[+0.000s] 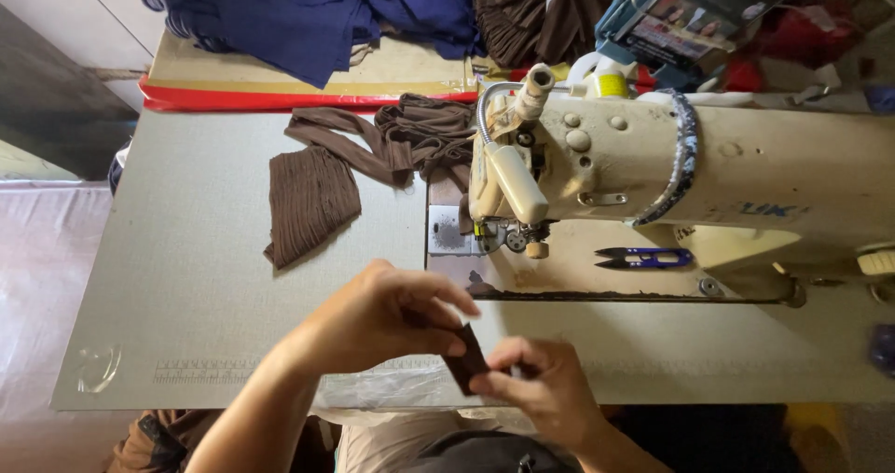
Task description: Sewing multiple strips of brown fabric using an industrial sewing machine.
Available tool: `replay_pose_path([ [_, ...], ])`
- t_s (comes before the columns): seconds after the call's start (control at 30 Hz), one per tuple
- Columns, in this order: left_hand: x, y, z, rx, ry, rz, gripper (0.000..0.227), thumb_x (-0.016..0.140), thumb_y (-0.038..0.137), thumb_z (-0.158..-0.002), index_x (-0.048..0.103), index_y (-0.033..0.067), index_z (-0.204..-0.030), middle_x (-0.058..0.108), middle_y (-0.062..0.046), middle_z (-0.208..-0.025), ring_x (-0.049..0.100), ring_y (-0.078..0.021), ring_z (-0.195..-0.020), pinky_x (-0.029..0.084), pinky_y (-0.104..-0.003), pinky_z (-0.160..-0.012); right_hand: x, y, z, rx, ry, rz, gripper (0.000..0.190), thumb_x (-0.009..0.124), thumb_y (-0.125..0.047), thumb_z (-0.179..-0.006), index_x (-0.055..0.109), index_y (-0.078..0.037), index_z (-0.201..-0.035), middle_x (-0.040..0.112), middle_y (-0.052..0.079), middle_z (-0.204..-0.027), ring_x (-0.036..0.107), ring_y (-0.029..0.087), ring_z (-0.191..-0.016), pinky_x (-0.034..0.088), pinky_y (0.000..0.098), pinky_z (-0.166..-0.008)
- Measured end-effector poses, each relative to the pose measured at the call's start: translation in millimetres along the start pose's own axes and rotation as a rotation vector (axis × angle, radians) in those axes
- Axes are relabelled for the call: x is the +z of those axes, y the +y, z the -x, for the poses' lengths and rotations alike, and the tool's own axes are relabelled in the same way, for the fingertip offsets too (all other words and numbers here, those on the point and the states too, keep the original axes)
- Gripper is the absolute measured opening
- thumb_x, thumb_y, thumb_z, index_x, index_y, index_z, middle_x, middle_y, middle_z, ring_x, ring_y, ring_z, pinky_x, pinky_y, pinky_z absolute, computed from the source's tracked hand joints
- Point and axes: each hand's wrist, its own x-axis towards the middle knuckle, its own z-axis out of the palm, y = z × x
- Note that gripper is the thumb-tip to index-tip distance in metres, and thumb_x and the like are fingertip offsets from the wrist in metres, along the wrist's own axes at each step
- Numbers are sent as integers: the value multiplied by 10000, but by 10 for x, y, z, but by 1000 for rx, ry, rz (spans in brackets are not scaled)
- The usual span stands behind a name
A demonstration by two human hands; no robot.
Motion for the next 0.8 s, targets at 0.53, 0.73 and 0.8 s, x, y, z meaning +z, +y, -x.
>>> replay_pose_path([
  [0.53,3,-1406,-656,66,238,-858,199,771,200,-568,597,148,-647,590,38,-740,435,-157,-713,366,-296,-698,-87,627,-533,-535,67,1341,384,640,-224,-757,573,6,-1056,530,128,-1155,510,226,-920,415,362,-911],
  [0.73,-171,-1583,-708,229,191,-1017,470,707,450,-643,525,152,-957,355,-80,-1285,263,-290,-1185,235,-488,-931,-144,650,-601,-547,-64,1384,300,623,-192,-762,615,-2,-994,596,151,-1083,532,230,-919,393,435,-895],
  [0.8,-293,-1675,-813,240,106,-1114,583,585,509,-711,447,127,-1130,334,-75,-1337,223,-270,-1244,186,-528,-963,-210,725,-742,-600,-65,1393,307,625,-180,-768,601,27,-994,589,185,-1073,540,248,-941,444,379,-865],
])
